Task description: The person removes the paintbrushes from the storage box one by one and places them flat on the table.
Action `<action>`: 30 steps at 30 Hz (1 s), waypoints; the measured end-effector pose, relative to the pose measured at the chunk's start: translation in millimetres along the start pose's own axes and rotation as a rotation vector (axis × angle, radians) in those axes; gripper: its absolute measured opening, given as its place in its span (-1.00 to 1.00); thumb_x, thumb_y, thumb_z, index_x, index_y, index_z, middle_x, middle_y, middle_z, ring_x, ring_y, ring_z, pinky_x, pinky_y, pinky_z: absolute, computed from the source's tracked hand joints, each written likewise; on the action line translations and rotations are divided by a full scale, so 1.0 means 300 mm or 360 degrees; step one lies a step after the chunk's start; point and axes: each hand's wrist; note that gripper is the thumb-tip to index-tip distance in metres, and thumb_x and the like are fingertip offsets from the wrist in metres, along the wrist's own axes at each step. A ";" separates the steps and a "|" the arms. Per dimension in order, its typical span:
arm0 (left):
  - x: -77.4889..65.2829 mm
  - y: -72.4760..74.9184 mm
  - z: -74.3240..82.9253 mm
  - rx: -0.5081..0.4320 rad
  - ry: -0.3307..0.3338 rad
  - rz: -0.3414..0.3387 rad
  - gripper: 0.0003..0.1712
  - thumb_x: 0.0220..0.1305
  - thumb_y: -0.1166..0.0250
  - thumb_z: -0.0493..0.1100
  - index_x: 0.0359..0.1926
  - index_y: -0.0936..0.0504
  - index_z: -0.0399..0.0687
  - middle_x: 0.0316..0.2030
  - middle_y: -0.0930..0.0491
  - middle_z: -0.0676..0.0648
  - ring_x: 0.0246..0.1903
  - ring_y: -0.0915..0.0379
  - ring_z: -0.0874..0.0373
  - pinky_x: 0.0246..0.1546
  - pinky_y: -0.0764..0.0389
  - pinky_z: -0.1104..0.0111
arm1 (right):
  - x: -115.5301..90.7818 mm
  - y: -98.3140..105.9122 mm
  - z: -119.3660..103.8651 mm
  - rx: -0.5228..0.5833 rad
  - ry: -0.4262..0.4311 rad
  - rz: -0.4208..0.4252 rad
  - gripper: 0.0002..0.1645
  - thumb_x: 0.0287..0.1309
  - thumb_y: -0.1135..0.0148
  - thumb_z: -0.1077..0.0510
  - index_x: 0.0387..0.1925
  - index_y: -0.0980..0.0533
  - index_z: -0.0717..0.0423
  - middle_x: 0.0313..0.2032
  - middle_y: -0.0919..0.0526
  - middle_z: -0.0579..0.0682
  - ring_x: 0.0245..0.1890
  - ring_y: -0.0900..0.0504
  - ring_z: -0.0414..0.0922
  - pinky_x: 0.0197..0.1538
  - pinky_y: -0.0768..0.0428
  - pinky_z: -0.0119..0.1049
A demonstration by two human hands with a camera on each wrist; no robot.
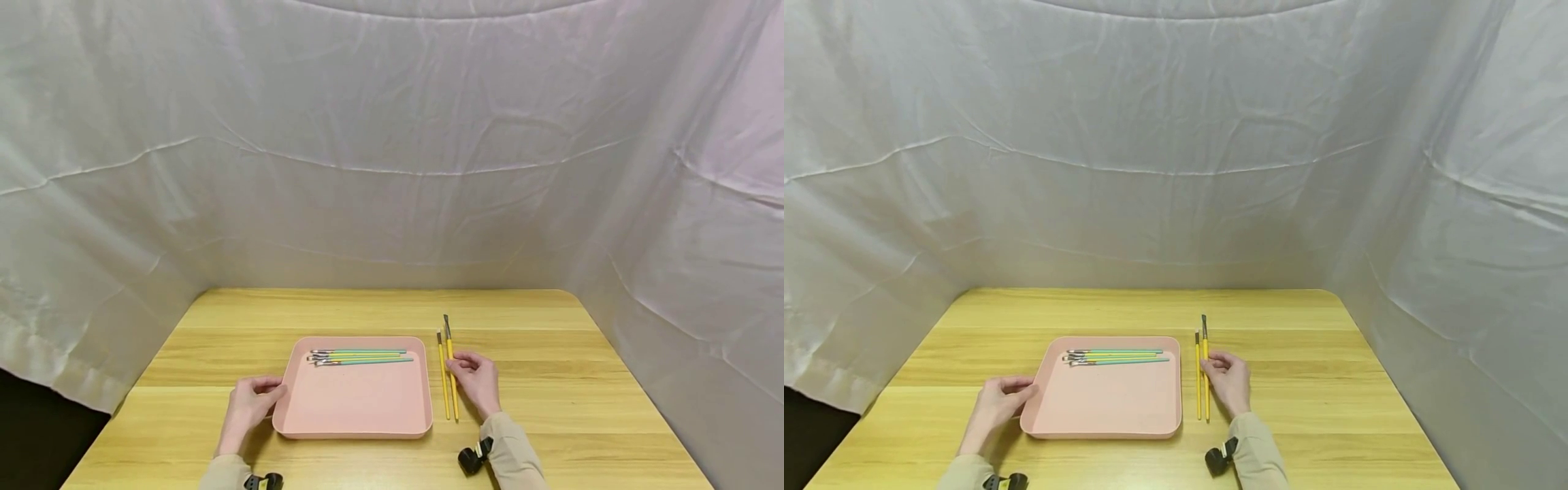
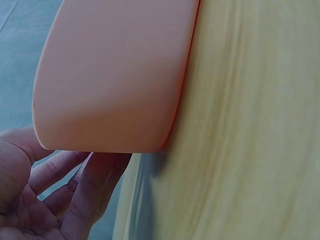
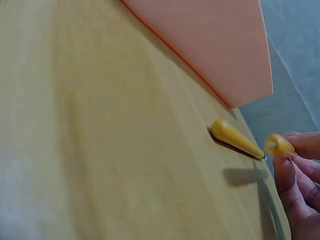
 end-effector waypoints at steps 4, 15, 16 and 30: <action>0.000 -0.001 0.000 -0.0007 0.0007 -0.0001 -0.65 0.20 -0.38 -0.25 -0.05 -0.70 -0.43 -0.33 -0.77 -0.18 -0.43 -0.63 0.27 -0.43 -0.71 0.49 | 0.006 0.002 0.007 -0.0130 0.0024 0.0004 -0.71 0.05 -0.46 0.29 -0.19 -0.67 0.40 -0.40 -0.76 0.14 -0.48 -0.59 -0.34 -0.42 -0.59 -0.56; 0.001 -0.003 0.000 -0.0016 0.0021 -0.0005 -0.65 0.19 -0.38 -0.26 -0.05 -0.70 -0.43 -0.34 -0.77 -0.16 -0.44 -0.62 0.27 -0.42 -0.73 0.46 | 0.019 0.006 0.011 -0.0368 0.0067 -0.0011 -0.72 0.05 -0.44 0.22 -0.21 -0.68 0.33 -0.40 -0.74 0.09 -0.48 -0.59 -0.29 -0.39 -0.56 -0.56; 0.002 -0.003 0.000 -0.0021 0.0021 -0.0006 -0.65 0.20 -0.37 -0.26 -0.05 -0.70 -0.44 -0.34 -0.76 -0.16 -0.44 -0.63 0.27 -0.42 -0.74 0.45 | 0.020 0.004 0.012 -0.0390 0.0077 -0.0006 -0.73 0.05 -0.44 0.22 -0.22 -0.68 0.32 -0.41 -0.73 0.08 -0.48 -0.58 -0.29 -0.40 -0.56 -0.56; 0.002 -0.003 0.000 0.0021 0.0000 0.0007 -0.66 0.20 -0.37 -0.26 -0.06 -0.71 -0.43 -0.33 -0.77 -0.20 -0.44 -0.64 0.26 -0.43 -0.73 0.45 | 0.023 -0.018 0.018 -0.0577 0.0238 0.0023 -0.77 0.01 -0.44 0.26 -0.27 -0.70 0.34 -0.48 -0.71 0.04 -0.52 -0.56 -0.27 -0.45 -0.54 -0.54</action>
Point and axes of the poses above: each hand's wrist, its own x-axis towards the middle knuckle, its own y-axis out of the back of the hand, z = x × y
